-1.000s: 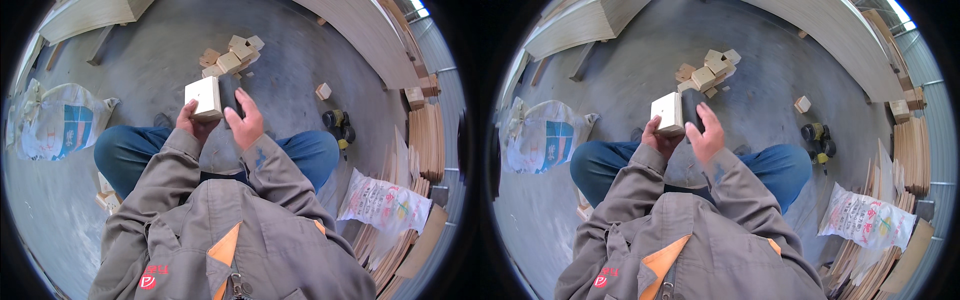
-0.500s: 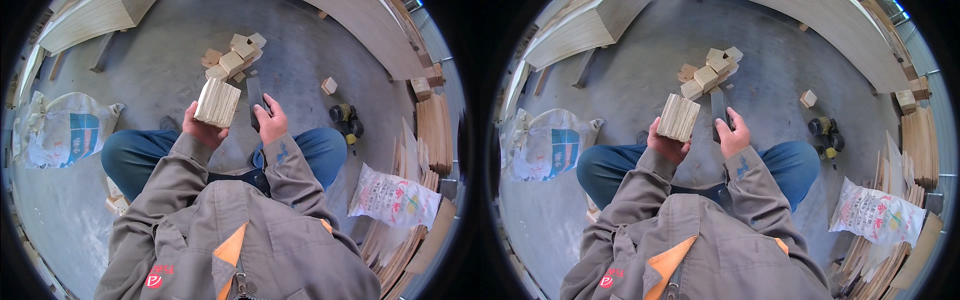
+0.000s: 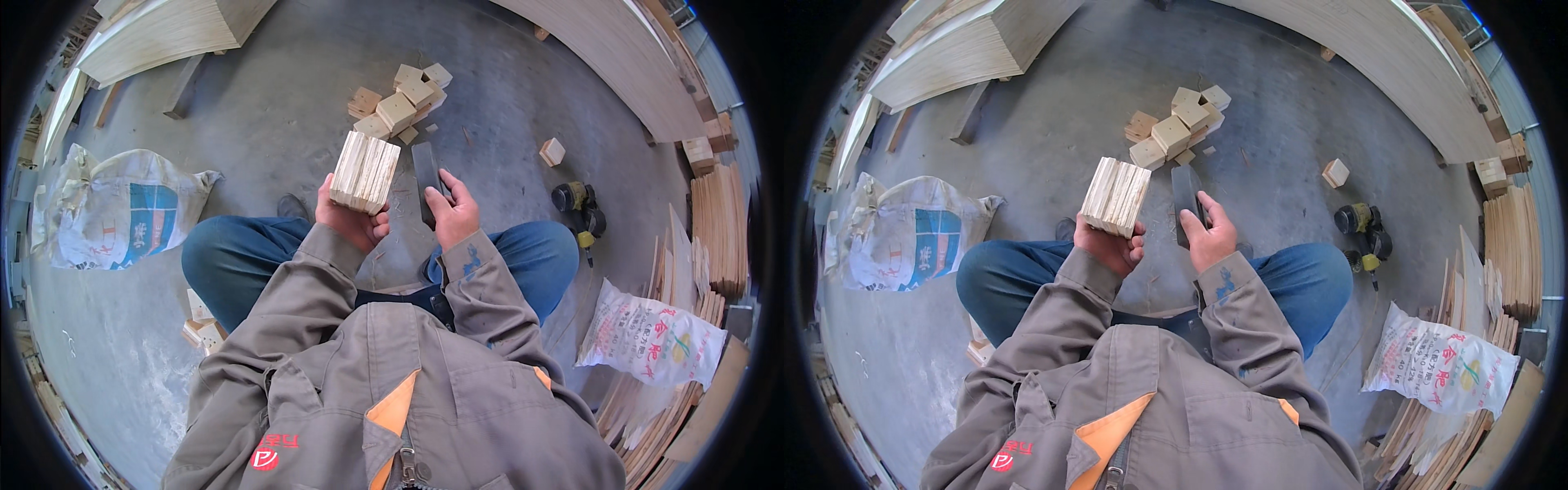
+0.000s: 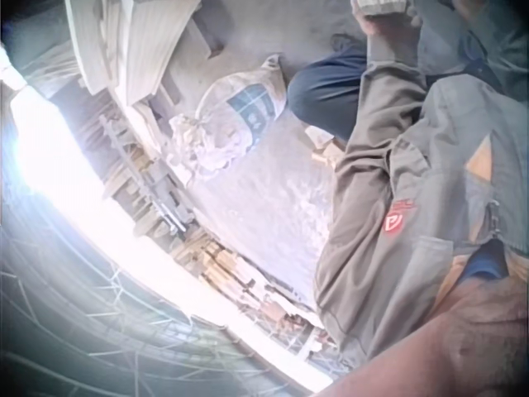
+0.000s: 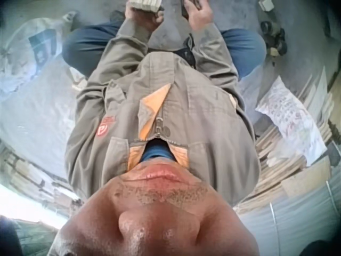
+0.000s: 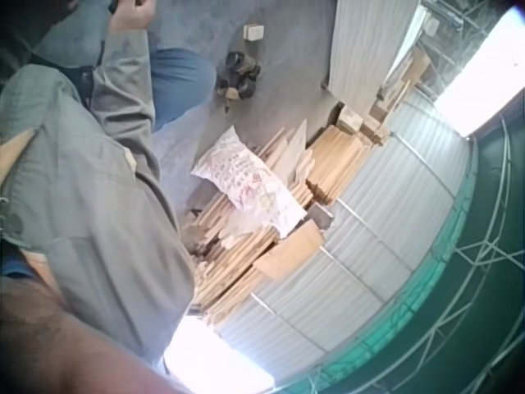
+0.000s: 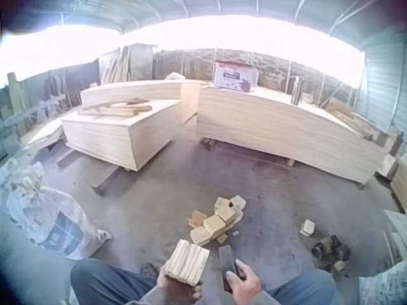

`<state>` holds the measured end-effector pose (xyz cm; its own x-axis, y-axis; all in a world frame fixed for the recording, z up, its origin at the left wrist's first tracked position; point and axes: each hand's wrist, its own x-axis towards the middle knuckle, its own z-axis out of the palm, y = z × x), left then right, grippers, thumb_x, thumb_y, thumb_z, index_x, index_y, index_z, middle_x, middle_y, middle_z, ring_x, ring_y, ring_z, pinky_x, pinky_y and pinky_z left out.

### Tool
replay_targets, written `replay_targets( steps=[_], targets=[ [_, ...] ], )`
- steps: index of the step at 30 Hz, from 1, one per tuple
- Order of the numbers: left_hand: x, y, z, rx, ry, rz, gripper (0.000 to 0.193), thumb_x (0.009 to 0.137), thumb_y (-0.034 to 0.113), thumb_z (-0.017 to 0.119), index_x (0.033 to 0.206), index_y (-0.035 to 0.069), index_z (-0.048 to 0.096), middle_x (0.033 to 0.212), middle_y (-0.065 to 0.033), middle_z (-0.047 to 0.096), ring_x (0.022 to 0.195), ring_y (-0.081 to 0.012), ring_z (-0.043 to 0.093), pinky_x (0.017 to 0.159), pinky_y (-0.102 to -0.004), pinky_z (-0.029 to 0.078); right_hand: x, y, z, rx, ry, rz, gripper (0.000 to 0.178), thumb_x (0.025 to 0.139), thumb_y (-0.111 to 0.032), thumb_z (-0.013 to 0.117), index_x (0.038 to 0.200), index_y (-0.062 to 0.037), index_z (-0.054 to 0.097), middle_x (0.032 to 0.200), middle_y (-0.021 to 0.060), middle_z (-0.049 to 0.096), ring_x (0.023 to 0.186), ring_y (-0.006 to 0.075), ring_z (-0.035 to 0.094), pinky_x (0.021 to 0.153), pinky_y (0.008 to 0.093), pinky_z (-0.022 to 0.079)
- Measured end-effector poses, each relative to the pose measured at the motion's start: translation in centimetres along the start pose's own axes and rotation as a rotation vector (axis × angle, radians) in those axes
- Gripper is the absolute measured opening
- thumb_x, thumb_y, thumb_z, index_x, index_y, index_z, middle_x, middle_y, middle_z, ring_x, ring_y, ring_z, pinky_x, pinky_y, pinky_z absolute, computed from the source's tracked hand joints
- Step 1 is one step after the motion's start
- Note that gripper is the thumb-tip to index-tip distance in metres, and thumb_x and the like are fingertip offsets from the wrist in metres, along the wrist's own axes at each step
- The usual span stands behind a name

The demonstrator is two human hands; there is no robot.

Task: The person sits on the floor and sands small wooden blocks using a sanding block. They pick up blocks from a pile, sand the edges and faces, and place them back down, repeating the process for several pieces.

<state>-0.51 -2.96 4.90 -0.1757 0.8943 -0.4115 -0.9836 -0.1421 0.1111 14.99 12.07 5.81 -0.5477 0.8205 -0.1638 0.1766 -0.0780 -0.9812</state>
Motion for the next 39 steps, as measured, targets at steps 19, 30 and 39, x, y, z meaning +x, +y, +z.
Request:
replay_targets(
  steps=[19,30,39],
  targets=[
    [-0.3,-0.4,0.9,0.098,0.145,0.058,0.087,0.091,0.083,0.034,0.133,0.011,0.061,0.101,-0.0149,0.073,0.076,-0.0269,0.073,0.068,-0.0431,0.061,0.6,2.5,-0.2,-0.089,-0.036,-0.091,0.053,0.097,-0.014,0.068,0.144,0.0041,0.051,0.114,0.0178,0.071,0.096,0.016,0.068,0.083,0.0285,0.056],
    [0.0,-0.6,0.6,0.173,0.308,0.119,0.079,0.091,0.074,0.048,0.138,0.011,0.056,0.11,-0.0131,0.072,0.082,-0.0257,0.073,0.074,-0.0426,0.059,0.3,2.1,-0.3,-0.036,-0.03,-0.021,0.056,0.092,-0.02,0.072,0.139,0.0063,0.056,0.127,0.0213,0.068,0.111,0.0221,0.066,0.096,0.0326,0.052],
    [0.2,-0.8,0.3,0.26,0.25,0.186,0.073,0.093,0.054,0.054,0.149,0.009,0.042,0.133,-0.0175,0.06,0.108,-0.0346,0.069,0.085,-0.0484,0.056,-0.2,1.0,0.3,0.16,-0.046,0.065,0.052,0.096,-0.015,0.069,0.141,0.0051,0.053,0.121,0.0181,0.069,0.103,0.0189,0.067,0.087,0.0305,0.056]
  ],
)
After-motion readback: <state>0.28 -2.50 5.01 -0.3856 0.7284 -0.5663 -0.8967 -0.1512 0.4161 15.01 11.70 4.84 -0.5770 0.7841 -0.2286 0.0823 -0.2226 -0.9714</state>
